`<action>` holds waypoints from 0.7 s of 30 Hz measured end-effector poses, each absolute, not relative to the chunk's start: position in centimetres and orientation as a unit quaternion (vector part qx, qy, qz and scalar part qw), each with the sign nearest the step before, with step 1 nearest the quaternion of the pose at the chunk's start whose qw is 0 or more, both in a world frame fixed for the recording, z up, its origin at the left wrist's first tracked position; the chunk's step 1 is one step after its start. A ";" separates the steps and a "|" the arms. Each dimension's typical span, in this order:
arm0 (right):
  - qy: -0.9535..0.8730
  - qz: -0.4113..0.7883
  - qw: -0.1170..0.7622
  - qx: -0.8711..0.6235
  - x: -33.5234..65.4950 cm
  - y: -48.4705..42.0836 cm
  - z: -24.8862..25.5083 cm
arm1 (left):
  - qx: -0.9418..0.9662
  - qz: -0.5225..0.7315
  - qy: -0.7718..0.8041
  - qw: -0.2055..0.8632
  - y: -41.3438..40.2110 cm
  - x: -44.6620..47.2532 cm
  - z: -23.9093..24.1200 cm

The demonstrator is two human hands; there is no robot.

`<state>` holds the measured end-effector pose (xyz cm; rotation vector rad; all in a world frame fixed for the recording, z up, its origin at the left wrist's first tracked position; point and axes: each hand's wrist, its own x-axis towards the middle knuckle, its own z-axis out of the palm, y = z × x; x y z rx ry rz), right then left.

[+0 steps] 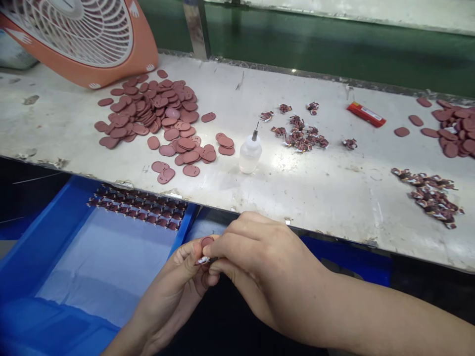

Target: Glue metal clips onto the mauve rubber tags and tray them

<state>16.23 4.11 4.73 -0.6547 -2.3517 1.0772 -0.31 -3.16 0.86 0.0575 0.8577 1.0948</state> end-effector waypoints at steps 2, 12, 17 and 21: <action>-0.857 0.395 0.229 -0.240 16.2 4.2 4.6 | 0.016 0.506 0.394 0.767 -3.2 -0.3 0.7; -0.861 0.415 0.172 -0.237 16.5 4.8 5.8 | 0.024 0.479 0.340 0.809 -3.3 -0.9 -0.6; -0.855 0.405 0.200 -0.256 16.8 4.7 6.0 | 0.014 0.481 0.325 0.814 -3.4 -1.3 -1.2; -0.844 0.422 0.205 -0.259 16.6 4.5 5.3 | 0.026 0.480 0.320 0.816 -3.6 -1.5 -1.3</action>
